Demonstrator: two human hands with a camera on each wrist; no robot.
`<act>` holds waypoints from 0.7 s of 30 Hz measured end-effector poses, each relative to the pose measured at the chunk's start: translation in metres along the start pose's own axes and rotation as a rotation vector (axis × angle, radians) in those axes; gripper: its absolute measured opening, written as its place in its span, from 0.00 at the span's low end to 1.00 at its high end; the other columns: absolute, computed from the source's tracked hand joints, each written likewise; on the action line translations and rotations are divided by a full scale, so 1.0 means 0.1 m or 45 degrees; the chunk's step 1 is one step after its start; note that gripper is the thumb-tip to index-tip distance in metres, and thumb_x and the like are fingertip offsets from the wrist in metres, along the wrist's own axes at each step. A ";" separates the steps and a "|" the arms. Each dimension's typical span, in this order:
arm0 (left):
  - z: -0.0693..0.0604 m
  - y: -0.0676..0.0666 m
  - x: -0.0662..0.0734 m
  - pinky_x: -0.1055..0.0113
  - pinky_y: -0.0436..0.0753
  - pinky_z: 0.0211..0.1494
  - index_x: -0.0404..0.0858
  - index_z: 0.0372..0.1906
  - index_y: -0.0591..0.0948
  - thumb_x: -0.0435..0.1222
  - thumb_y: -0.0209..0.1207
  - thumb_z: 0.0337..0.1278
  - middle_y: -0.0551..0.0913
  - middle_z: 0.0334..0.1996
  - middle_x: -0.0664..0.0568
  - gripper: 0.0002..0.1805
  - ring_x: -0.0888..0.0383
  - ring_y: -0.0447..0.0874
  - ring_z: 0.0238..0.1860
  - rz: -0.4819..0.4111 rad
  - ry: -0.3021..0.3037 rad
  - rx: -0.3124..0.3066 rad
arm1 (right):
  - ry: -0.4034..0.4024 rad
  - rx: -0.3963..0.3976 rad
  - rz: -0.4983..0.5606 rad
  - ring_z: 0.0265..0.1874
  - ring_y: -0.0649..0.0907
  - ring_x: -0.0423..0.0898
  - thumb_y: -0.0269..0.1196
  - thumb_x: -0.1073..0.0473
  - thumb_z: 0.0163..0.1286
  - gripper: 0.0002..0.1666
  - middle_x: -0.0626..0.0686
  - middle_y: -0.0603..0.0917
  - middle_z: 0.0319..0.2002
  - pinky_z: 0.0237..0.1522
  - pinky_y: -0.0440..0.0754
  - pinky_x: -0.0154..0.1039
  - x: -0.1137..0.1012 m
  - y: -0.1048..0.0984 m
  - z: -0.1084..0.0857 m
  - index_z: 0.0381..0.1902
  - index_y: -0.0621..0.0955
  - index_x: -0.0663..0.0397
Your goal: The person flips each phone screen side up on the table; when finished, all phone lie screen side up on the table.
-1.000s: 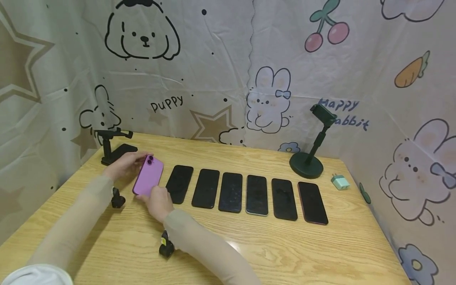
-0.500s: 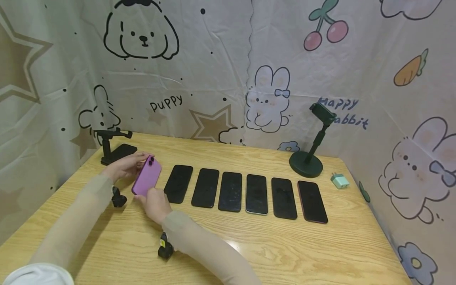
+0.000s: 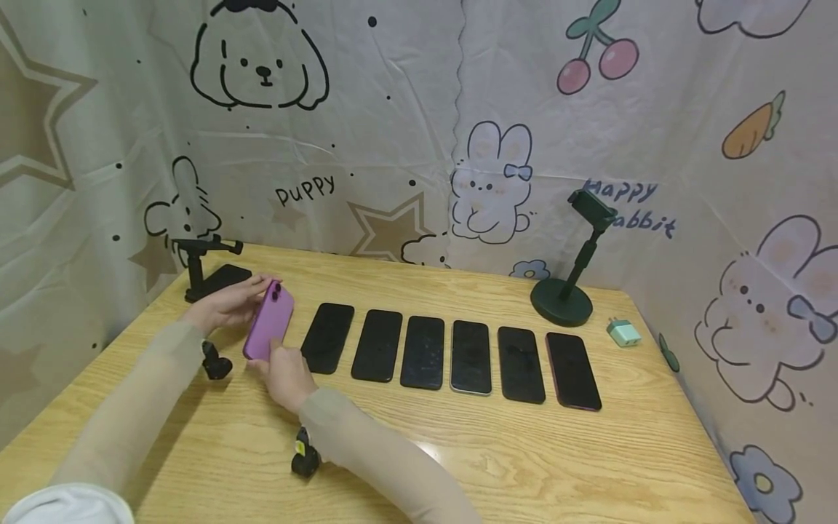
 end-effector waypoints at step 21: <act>-0.04 0.08 -0.02 0.62 0.80 0.38 0.52 0.63 0.63 0.50 0.47 0.70 0.78 0.38 0.54 0.20 0.58 0.78 0.39 -0.185 -0.113 0.069 | -0.024 0.018 -0.047 0.15 0.74 0.28 0.52 0.54 0.75 0.26 0.47 0.85 0.25 0.16 0.69 0.22 0.01 -0.02 0.02 0.65 0.71 0.61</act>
Point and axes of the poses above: each hand's wrist, its own z-axis towards the middle knuckle, its own y-axis out of the palm, x = y × z, the point moved 6 cm from there along z, towards the middle knuckle
